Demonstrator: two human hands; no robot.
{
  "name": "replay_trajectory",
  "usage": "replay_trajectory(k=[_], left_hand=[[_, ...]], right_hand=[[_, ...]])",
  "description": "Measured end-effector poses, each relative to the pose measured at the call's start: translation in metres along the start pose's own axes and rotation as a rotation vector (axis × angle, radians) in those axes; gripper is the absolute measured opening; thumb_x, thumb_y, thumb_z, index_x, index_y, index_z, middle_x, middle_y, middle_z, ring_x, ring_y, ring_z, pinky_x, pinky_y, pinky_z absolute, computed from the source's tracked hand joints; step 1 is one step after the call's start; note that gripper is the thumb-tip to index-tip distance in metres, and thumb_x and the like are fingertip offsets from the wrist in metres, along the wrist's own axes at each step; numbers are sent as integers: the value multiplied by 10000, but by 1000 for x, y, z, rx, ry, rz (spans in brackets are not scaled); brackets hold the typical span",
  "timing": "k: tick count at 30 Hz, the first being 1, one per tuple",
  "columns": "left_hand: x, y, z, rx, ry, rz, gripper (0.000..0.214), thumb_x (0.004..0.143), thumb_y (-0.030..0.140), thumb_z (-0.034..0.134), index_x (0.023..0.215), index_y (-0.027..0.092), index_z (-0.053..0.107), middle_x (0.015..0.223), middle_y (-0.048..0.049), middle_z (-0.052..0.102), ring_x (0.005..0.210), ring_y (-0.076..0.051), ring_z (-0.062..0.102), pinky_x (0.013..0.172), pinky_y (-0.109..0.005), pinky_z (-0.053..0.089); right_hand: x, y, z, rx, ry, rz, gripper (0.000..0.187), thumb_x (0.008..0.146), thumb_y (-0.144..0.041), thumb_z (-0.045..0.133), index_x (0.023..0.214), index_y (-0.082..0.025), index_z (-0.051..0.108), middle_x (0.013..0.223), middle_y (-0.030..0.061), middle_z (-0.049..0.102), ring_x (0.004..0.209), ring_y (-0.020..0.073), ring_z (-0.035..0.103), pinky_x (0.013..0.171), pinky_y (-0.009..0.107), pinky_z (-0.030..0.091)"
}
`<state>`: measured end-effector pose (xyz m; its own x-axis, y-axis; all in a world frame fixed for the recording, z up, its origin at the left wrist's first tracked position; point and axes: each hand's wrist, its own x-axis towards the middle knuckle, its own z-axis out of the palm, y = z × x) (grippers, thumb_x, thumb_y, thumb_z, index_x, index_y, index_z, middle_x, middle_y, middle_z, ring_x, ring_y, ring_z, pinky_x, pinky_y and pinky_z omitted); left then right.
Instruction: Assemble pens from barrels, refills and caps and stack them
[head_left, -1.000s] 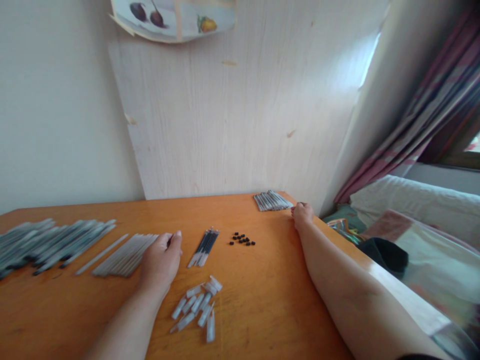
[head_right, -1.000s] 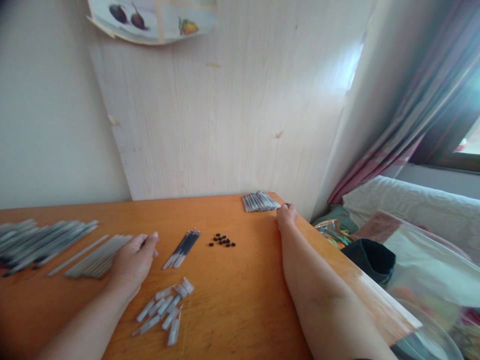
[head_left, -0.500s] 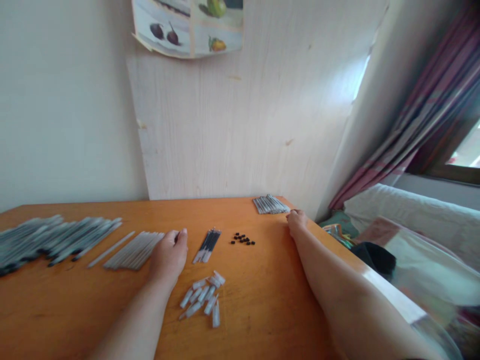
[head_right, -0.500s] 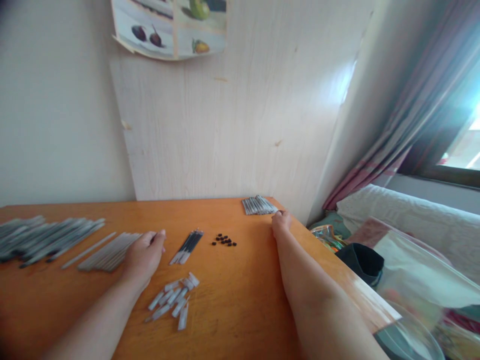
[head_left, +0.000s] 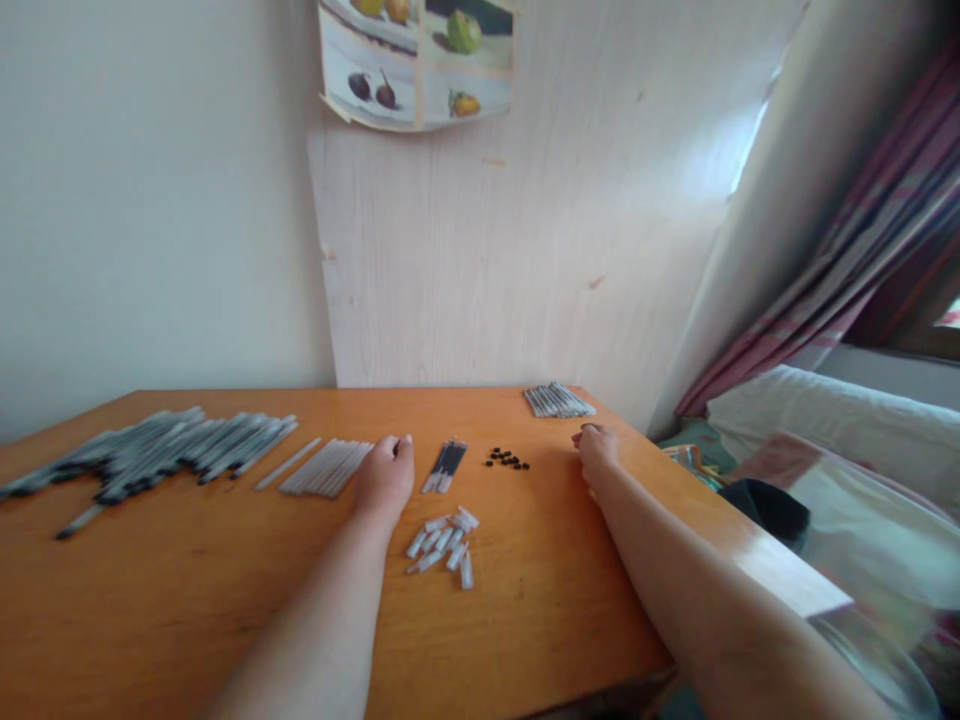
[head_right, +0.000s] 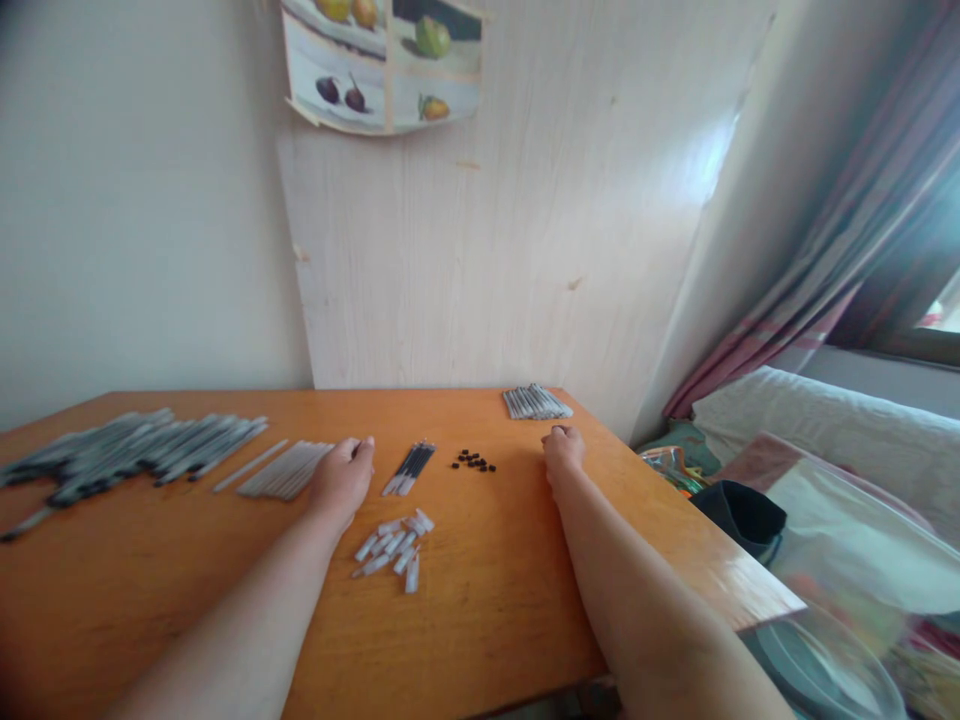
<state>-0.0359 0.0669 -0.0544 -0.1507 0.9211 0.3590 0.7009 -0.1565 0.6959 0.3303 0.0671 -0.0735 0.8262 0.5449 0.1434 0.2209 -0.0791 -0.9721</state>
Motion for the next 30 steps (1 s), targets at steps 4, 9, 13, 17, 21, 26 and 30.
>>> replay_trajectory(k=[4, 9, 13, 17, 21, 26, 30], left_hand=[[0, -3, 2, -9, -11, -4, 395, 893, 487, 364, 714, 207, 577, 681, -62, 637, 625, -181, 530, 560, -283, 256], [-1, -3, 4, -21, -23, 12, 410, 909, 489, 346, 716, 198, 561, 704, -72, 645, 622, -171, 529, 555, -286, 248], [-2, -1, 3, -26, -23, -13, 382, 909, 467, 374, 718, 195, 561, 712, -76, 651, 645, -172, 541, 563, -282, 267], [-3, 0, 0, -86, -72, -36, 336, 912, 424, 416, 785, 183, 613, 735, -82, 666, 721, -183, 584, 597, -274, 331], [-2, -1, -2, -99, -87, -41, 268, 901, 386, 497, 879, 166, 648, 856, -105, 683, 821, -192, 609, 637, -273, 406], [-1, -2, -2, -92, -80, -47, 295, 912, 351, 529, 1145, 183, 595, 1186, -108, 591, 1000, -192, 590, 844, -365, 508], [1, -3, -6, -69, -58, -53, 322, 915, 351, 525, 1188, 187, 572, 1233, -97, 561, 1042, -206, 579, 875, -405, 510]], right_hand=[[-12, -3, 5, 94, -30, 66, 104, 719, -224, 508, 748, -178, 596, 548, 34, 616, 494, 161, 564, 394, 231, 353], [-27, -7, 11, 171, -67, 114, 116, 718, -229, 499, 791, -175, 571, 574, 33, 623, 486, 149, 562, 398, 226, 377], [-37, -10, 13, 174, -86, 68, 121, 713, -251, 503, 777, -180, 578, 577, 18, 610, 496, 139, 541, 398, 220, 357], [-42, -11, 13, 128, -141, 1, 108, 678, -261, 545, 720, -177, 597, 514, 4, 568, 453, 141, 493, 394, 236, 335], [-41, -10, 14, 63, -163, -49, 107, 667, -276, 557, 627, -179, 582, 483, 4, 534, 397, 129, 419, 369, 247, 264], [-44, -13, 14, -68, -171, -153, 136, 694, -278, 528, 638, -174, 596, 503, 24, 547, 398, 126, 423, 375, 248, 259], [-45, -17, 12, -107, -163, -180, 147, 699, -277, 521, 624, -171, 589, 524, 35, 563, 418, 130, 445, 386, 247, 267]])
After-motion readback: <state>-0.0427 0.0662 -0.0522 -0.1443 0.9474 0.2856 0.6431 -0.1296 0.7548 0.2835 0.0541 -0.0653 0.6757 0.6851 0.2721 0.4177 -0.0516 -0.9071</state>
